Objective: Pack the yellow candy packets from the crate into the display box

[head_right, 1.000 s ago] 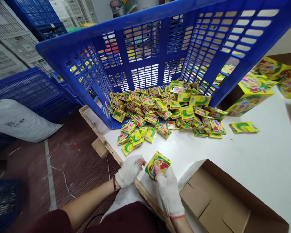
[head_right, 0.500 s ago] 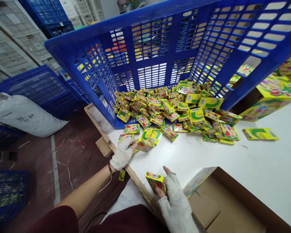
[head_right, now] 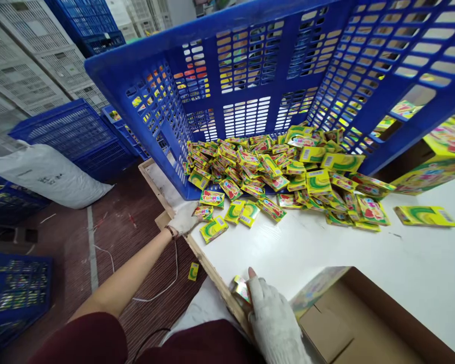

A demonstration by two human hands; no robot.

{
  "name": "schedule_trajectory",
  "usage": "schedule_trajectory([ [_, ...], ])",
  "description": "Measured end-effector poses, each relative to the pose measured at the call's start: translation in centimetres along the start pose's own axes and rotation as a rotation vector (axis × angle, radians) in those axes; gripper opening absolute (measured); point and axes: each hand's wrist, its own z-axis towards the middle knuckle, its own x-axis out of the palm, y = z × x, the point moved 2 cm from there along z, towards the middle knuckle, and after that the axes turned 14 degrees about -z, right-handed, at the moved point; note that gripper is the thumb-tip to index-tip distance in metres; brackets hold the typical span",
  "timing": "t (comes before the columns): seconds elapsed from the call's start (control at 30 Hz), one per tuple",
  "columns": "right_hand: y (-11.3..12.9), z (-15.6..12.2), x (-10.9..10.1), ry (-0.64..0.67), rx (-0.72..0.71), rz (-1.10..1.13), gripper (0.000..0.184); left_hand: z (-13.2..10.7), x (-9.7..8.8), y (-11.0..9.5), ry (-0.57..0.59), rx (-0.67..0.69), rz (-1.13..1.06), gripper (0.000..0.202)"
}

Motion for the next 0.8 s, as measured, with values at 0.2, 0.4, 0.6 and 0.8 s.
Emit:
schedule_trajectory([
  [0.2,0.5,0.5,-1.7,0.042,-0.046,0.092,0.045,-2.3,-0.3,-0.3,-0.01,0.01,0.003,0.018],
  [0.4,2.1,2.2,-4.9,-0.171,-0.225,0.012,0.055,-7.3,4.7,-6.7,0.315,0.421,-0.168,0.009],
  [0.6,1.2,2.1,-4.0,-0.041,-0.16,-0.036,0.051,-7.5,7.1,-6.1,0.205,0.187,-0.02,0.017],
  [0.8,0.5,1.2,-2.0,-0.178,-0.256,-0.044,0.056,-6.6,6.1,-4.1,0.242,0.078,0.022,0.037],
])
